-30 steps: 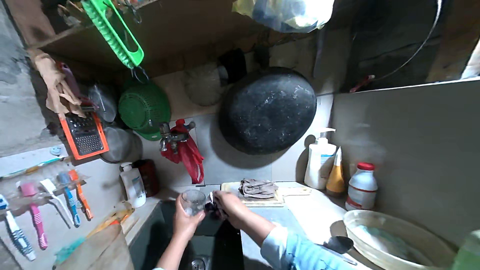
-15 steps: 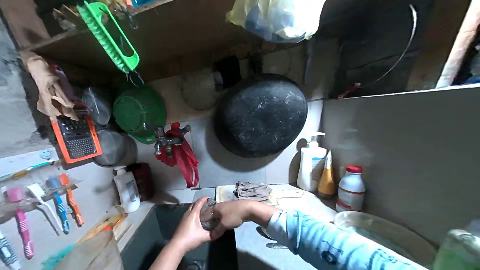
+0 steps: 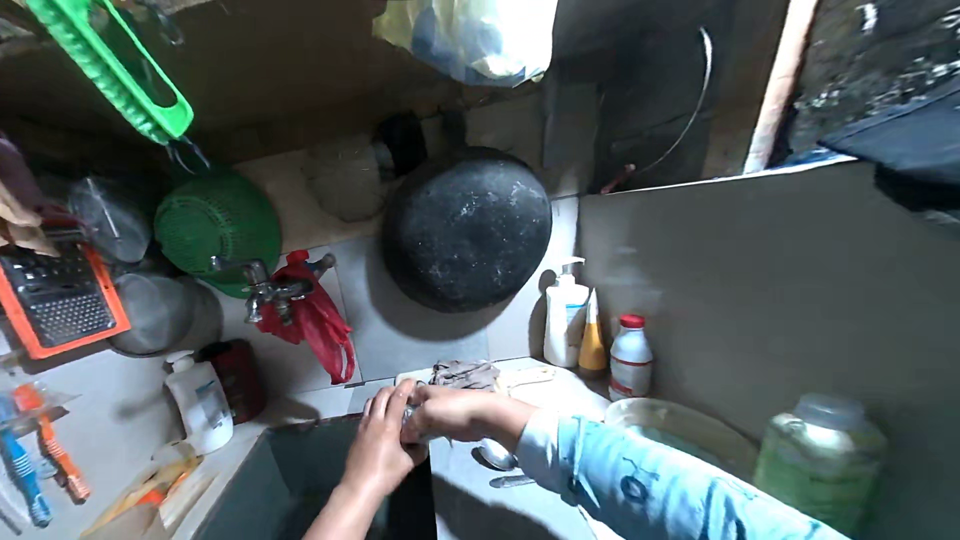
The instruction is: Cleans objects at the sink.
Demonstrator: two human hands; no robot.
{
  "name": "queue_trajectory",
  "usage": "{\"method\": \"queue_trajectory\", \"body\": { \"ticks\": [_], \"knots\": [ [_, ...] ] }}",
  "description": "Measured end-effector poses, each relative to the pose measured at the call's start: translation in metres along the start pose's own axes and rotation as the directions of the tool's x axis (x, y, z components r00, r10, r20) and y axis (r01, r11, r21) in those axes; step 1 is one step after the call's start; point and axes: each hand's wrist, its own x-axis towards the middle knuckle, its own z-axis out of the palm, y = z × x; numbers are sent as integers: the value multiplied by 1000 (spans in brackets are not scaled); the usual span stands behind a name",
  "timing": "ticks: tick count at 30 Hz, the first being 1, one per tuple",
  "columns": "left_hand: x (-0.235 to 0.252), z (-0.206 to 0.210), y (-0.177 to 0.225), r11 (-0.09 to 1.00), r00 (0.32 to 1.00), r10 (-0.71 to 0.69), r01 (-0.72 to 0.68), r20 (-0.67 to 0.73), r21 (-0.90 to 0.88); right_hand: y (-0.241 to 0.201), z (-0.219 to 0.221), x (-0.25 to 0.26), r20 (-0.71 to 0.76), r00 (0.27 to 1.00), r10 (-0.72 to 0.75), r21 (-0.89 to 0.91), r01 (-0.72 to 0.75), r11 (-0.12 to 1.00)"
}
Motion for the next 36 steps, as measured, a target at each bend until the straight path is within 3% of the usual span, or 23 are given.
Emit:
{"method": "queue_trajectory", "body": {
  "ticks": [2, 7, 11, 13, 16, 20, 23, 28, 30, 32, 34, 36],
  "knots": [
    [-2, 16, 2, 999, 995, 40, -39, -95, 15, 5, -3, -4, -52, 999, -6, 52, 8, 999],
    [8, 25, -11, 944, 982, 20, 44, 188, -327, 24, -12, -8, -38, 998, -58, -305, 43, 951],
    [1, 52, 1, 920, 984, 27, 44, 175, -389, 26, -18, -18, 47, 994, 96, -246, -82, 966],
    [1, 64, 7, 899, 988, -16, 82, 155, -429, 25, -26, -23, -22, 989, 147, -227, -148, 963],
    [1, 75, 12, 839, 983, -122, 177, 139, -515, 19, -50, -30, -216, 964, 158, -62, -175, 983],
    [-5, 78, 17, 818, 973, -152, 222, 173, -531, 19, -80, -35, -368, 922, 123, 300, -7, 954],
    [-7, 79, 24, 821, 965, -171, 250, 198, -514, 15, -89, -42, -362, 927, 104, 461, 81, 883],
    [-10, 51, 18, 840, 928, -69, 251, 365, -480, -6, -77, -48, -299, 953, 52, 521, 117, 846],
    [-11, 30, 13, 763, 957, -79, 239, 279, -601, -11, -68, -49, -270, 962, 36, 521, 115, 846],
    [-11, 5, 14, 607, 980, -113, 198, 163, -769, -14, -55, -51, -198, 980, 2, 515, 103, 851],
    [-12, -18, 18, 462, 978, -98, 208, 184, -862, -15, -39, -53, -128, 992, -24, 512, 87, 854],
    [-16, -30, 21, 449, 978, -106, 208, 180, -869, -12, -26, -52, -67, 997, -49, 525, 77, 848]
  ]
}}
